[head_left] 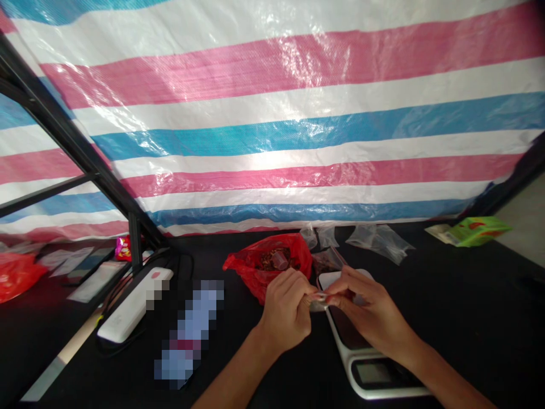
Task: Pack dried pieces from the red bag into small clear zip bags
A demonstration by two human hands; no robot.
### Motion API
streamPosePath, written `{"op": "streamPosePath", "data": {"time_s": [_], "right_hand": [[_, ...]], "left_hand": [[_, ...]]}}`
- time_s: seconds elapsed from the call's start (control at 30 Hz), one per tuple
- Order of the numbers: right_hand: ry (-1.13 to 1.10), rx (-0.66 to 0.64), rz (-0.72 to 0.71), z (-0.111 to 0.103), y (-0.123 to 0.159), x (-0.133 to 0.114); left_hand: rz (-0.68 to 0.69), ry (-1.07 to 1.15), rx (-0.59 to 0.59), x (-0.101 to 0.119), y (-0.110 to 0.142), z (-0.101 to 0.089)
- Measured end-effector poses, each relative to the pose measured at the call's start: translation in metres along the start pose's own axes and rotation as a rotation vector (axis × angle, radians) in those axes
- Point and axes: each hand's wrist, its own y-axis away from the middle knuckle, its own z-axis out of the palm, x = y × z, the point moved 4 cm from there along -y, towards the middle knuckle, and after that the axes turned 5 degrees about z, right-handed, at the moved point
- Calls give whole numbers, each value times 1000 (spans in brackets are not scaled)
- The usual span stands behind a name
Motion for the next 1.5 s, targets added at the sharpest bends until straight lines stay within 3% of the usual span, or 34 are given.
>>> {"op": "streamPosePath", "data": {"time_s": [0.1,0.17,0.23,0.3,0.37,0.43,0.53,0.6,0.67,0.73,0.8,0.87,0.9,1.0,1.1,1.23,1.33,1.5], "right_hand": [[28,4,-15,0,1,-1],[53,26,-19,-3,2,0],[81,63,-24,-7,1,1],[103,89,-26,-11,0,3],[114,88,-26,-13,0,5],[120,79,-24,-13,-1,6],[127,52,-23,-11,-1,7],[131,38,-27,-9,-1,7],[134,39,-34,-9,-1,7],[130,42,-37,-9,-1,6],[118,46,-41,-10,-2,6],[112,64,-45,-11,-2,5],[115,75,-45,-11,-3,5],[137,85,-59,-10,-2,5],[164,111,-71,-11,-3,7],[243,354,75,-31,-8,25],[342,469,203,-50,-10,49],[612,258,265,-54,-10,89]], "left_hand": [[68,-62,9,1,0,-2],[53,-134,104,-1,0,-9],[-89,-219,301,-10,1,-24],[-319,-301,507,-23,3,-42],[-421,-387,578,-32,2,-54],[-488,-480,495,-40,0,-57],[-511,-611,209,-50,0,-45],[-524,-628,107,-53,2,-37],[-532,-607,126,-53,3,-36],[-483,-552,252,-48,1,-42],[-353,-445,416,-38,-2,-49],[-197,-300,495,-27,-3,-50],[-144,-227,482,-21,-3,-46],[-77,16,275,-9,-1,-22],[-150,188,116,-8,5,0],[-305,187,64,-20,8,5],[-293,90,65,-23,6,0],[-236,51,-136,-20,5,6]]}}
